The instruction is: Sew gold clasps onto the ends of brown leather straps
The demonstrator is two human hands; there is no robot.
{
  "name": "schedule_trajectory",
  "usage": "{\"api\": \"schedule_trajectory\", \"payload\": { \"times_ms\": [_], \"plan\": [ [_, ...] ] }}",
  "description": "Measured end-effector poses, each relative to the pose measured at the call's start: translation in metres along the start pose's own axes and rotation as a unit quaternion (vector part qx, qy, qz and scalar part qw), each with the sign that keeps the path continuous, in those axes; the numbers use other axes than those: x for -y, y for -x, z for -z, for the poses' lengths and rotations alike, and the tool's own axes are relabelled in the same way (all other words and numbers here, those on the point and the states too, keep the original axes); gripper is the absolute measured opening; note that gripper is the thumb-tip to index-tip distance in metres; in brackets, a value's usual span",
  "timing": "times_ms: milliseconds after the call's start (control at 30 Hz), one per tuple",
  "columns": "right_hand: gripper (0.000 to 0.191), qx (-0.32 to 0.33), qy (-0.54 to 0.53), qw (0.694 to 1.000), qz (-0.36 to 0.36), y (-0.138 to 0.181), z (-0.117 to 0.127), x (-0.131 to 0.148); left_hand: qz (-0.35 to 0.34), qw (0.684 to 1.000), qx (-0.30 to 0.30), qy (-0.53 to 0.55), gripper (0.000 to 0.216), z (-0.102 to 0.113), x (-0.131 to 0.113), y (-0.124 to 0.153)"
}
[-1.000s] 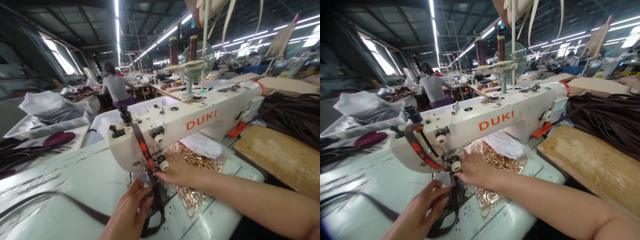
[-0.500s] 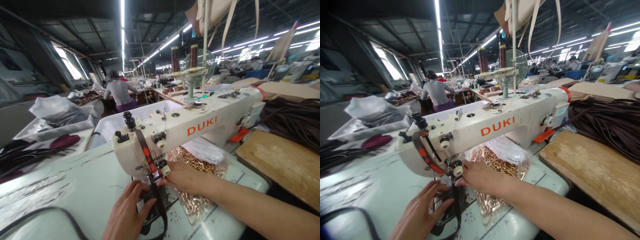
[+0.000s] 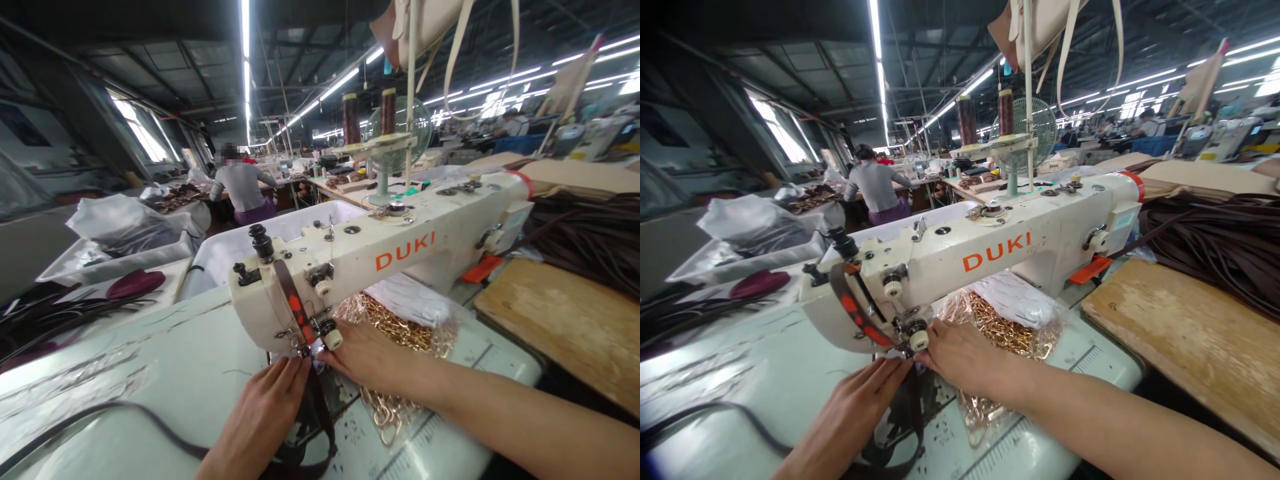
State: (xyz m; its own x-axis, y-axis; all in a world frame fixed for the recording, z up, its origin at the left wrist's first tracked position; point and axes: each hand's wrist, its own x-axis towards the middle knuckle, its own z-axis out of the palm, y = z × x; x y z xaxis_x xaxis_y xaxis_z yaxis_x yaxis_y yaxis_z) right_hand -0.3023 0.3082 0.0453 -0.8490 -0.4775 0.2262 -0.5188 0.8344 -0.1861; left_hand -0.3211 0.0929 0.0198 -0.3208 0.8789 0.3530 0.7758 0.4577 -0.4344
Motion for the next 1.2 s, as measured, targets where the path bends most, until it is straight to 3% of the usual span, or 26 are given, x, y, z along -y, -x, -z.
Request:
{"api": "schedule_trajectory", "payload": {
  "times_ms": [200,367,467,533,700,867,1200],
  "plan": [
    [0.041,0.000,-0.005,1.000,0.024,-0.001,-0.001,-0.002,0.009,1.000,0.003,-0.019,0.032,-0.002,0.003,0.001],
    [0.037,0.013,0.020,0.998,0.051,-0.002,-0.002,0.000,0.129,0.991,0.042,-0.006,0.039,-0.009,0.012,0.021],
    [0.034,0.014,0.035,0.996,0.078,-0.002,-0.004,0.005,0.170,0.982,0.032,0.081,0.023,-0.004,0.010,0.022],
    [0.032,0.005,0.047,0.996,0.078,-0.002,-0.008,0.010,0.211,0.963,0.047,0.159,0.012,0.002,0.004,0.018],
    [0.027,-0.009,0.083,0.995,0.058,-0.001,-0.014,0.016,0.343,0.893,0.096,0.276,0.022,0.008,-0.013,0.009],
    [0.027,0.015,0.090,0.995,0.044,-0.002,-0.009,0.019,0.374,0.868,0.094,0.313,0.025,0.006,-0.016,0.008],
    [0.028,-0.001,0.085,0.995,0.048,-0.002,-0.018,0.014,0.396,0.856,0.069,0.326,0.026,0.005,-0.015,0.007]
  ]
}}
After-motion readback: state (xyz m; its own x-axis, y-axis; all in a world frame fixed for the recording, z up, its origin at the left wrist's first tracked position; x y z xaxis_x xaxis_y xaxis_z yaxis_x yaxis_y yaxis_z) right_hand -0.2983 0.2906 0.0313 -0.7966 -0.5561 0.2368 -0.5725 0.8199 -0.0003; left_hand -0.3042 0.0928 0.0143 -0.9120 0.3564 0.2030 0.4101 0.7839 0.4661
